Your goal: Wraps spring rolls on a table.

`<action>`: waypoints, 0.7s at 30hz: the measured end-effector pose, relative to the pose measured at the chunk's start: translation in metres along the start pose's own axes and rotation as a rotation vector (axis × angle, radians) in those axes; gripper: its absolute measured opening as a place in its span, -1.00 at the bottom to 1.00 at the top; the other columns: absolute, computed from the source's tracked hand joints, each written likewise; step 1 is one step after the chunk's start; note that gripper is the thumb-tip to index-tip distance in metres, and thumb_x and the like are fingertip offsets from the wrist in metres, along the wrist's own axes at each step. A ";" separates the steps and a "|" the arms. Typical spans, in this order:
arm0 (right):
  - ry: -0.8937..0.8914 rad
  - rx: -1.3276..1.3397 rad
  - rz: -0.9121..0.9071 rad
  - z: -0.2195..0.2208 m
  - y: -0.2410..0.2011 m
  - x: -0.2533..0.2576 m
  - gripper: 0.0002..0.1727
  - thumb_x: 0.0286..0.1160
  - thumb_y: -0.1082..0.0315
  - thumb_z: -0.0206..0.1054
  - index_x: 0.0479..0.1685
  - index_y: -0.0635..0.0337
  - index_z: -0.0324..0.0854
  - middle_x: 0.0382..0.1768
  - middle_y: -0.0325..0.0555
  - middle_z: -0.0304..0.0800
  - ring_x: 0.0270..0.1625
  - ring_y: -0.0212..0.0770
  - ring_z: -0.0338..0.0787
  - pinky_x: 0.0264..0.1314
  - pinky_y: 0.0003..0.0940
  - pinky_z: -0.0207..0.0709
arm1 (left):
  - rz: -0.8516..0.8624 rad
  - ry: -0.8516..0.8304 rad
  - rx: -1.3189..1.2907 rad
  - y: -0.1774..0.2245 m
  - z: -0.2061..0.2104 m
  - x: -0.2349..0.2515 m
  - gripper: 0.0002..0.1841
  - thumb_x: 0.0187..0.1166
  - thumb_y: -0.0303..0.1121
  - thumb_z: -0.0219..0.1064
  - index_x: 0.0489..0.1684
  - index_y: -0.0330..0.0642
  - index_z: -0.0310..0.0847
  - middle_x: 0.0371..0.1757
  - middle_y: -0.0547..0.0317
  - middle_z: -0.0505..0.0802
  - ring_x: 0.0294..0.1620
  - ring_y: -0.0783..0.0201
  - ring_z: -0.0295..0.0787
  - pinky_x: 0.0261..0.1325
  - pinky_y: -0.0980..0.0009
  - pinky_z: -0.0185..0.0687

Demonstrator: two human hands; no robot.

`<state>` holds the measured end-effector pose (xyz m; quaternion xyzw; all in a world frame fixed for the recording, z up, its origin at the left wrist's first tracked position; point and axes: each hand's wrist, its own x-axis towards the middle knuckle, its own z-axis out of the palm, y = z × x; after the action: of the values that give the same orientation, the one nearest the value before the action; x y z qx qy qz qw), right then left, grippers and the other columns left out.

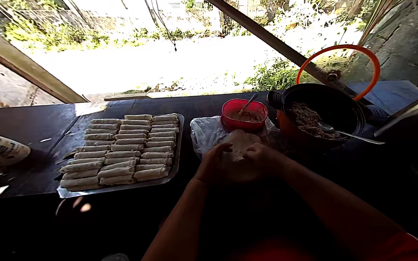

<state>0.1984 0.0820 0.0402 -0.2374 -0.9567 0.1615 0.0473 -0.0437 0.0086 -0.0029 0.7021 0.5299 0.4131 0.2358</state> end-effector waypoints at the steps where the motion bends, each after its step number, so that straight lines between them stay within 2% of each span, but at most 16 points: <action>1: 0.029 -0.016 -0.020 0.002 -0.001 -0.003 -0.68 0.82 0.27 0.08 0.17 0.15 0.74 0.19 0.01 0.80 0.35 -0.02 0.73 0.50 -0.16 0.57 | -0.025 -0.009 0.014 0.002 0.000 0.002 -0.57 0.62 -0.53 0.12 0.45 -0.11 0.62 0.18 0.25 0.88 0.20 0.41 0.81 0.36 0.33 0.72; 4: 0.069 -0.074 -0.053 0.008 -0.007 -0.011 -0.70 0.80 0.32 0.08 0.17 0.14 0.74 0.20 0.00 0.80 0.37 -0.03 0.74 0.49 -0.19 0.59 | -0.088 -0.015 0.045 0.006 -0.001 0.008 -0.58 0.61 -0.49 0.26 0.45 -0.04 0.62 0.19 0.26 0.87 0.17 0.44 0.81 0.32 0.38 0.73; 7: 0.123 -0.102 -0.060 0.017 -0.010 -0.018 -0.71 0.80 0.30 0.10 0.13 0.13 0.75 0.15 -0.03 0.81 0.33 -0.05 0.75 0.46 -0.22 0.61 | -0.079 0.026 0.144 0.009 0.000 0.004 -0.61 0.57 -0.37 0.40 0.39 0.01 0.69 0.12 0.28 0.87 0.15 0.43 0.79 0.30 0.36 0.72; 10: 0.114 -0.072 -0.042 0.016 -0.011 -0.020 -0.70 0.79 0.31 0.09 0.14 0.12 0.76 0.17 -0.03 0.82 0.36 -0.05 0.74 0.50 -0.22 0.58 | 0.047 0.138 0.176 0.018 0.005 -0.009 -0.69 0.62 -0.29 0.37 0.29 -0.04 0.73 0.07 0.29 0.89 0.18 0.40 0.82 0.37 0.28 0.74; 12: 0.121 -0.041 -0.040 0.016 -0.010 -0.019 -0.70 0.79 0.29 0.11 0.13 0.12 0.78 0.16 -0.03 0.83 0.35 -0.05 0.75 0.50 -0.21 0.59 | 0.096 0.117 0.166 0.024 0.013 -0.019 -0.67 0.61 -0.21 0.40 0.29 -0.05 0.73 0.07 0.30 0.90 0.19 0.38 0.81 0.39 0.25 0.73; 16: 0.114 0.031 -0.030 0.017 -0.006 -0.017 -0.71 0.76 0.27 0.14 0.12 0.09 0.79 0.14 -0.08 0.85 0.35 -0.11 0.75 0.52 -0.24 0.56 | 0.099 0.041 0.276 0.028 0.028 -0.026 -0.68 0.63 -0.11 0.38 0.27 0.08 0.76 0.14 0.41 0.90 0.31 0.36 0.76 0.50 0.19 0.59; 19: 0.149 0.086 -0.015 0.020 -0.001 -0.016 -0.70 0.76 0.21 0.17 0.10 0.09 0.80 0.11 -0.12 0.87 0.31 -0.18 0.77 0.51 -0.29 0.55 | 0.115 0.035 0.304 0.027 0.034 -0.024 -0.70 0.70 -0.12 0.30 0.26 0.09 0.77 0.08 0.43 0.92 0.26 0.38 0.78 0.47 0.23 0.61; 21: 0.172 0.119 0.010 0.021 0.000 -0.018 -0.67 0.76 0.18 0.18 0.21 0.10 0.77 0.12 -0.12 0.88 0.32 -0.19 0.79 0.53 -0.31 0.55 | 0.134 0.031 0.304 0.025 0.036 -0.023 -0.69 0.74 -0.11 0.25 0.28 0.08 0.77 0.07 0.43 0.93 0.23 0.39 0.79 0.45 0.25 0.61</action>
<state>0.2107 0.0682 0.0204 -0.2520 -0.9366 0.1972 0.1425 -0.0030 -0.0176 -0.0113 0.7569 0.5419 0.3539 0.0907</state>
